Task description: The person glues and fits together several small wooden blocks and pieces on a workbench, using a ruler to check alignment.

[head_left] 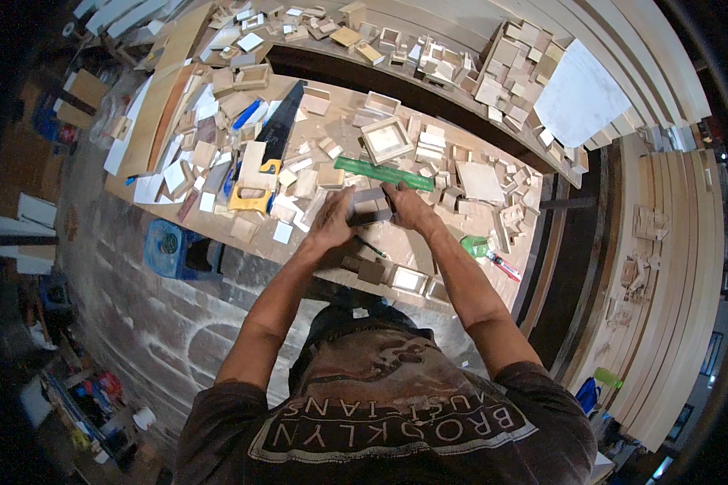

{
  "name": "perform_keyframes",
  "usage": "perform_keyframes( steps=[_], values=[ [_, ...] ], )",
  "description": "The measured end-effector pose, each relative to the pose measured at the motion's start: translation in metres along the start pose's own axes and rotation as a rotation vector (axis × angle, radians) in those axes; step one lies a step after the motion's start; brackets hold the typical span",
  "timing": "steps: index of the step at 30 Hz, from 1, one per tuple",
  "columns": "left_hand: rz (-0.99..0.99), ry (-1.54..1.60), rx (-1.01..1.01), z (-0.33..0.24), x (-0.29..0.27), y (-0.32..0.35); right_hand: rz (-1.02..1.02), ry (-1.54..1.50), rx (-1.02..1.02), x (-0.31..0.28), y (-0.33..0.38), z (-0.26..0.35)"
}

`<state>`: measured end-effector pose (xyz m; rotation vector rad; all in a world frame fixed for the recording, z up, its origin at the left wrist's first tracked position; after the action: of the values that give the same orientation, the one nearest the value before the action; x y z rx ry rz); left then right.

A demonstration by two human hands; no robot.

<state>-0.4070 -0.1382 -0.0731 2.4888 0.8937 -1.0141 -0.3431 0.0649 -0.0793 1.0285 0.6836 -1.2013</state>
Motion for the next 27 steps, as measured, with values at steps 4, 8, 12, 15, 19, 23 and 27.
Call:
perform_keyframes(
  steps=[4,8,12,15,19,23,27],
  values=[
    [0.010,-0.001,-0.003,-0.003,-0.011,0.001,-0.066,-0.048,-0.001,0.000,0.002,0.007],
    [-0.024,-0.012,0.097,-0.010,-0.024,0.005,-0.105,-0.109,0.020,-0.006,0.010,0.016],
    [-0.027,-0.014,0.174,-0.021,-0.032,0.003,-0.174,-0.118,0.021,-0.010,0.022,0.016],
    [-0.001,0.012,0.236,-0.045,-0.034,-0.002,-0.202,-0.098,0.080,-0.029,0.046,0.018],
    [0.027,0.035,0.301,-0.092,-0.029,-0.009,-0.220,-0.055,0.175,-0.077,0.095,0.020],
    [0.020,0.038,0.395,-0.149,-0.008,-0.014,-0.261,-0.066,0.234,-0.094,0.148,-0.013],
    [0.082,0.047,0.393,-0.213,0.035,-0.005,-0.324,-0.078,0.287,-0.119,0.233,-0.031]
  ],
)
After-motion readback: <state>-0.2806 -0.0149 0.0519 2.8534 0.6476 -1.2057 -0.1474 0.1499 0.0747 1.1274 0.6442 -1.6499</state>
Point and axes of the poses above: each hand's wrist, its own y-axis away from the middle knuckle, its own x-axis out of the palm, z = x × y, the point moved 4 cm from there along -y, towards the middle knuckle, and after that the axes turned 1 degree about -y, right-handed, at the moved point
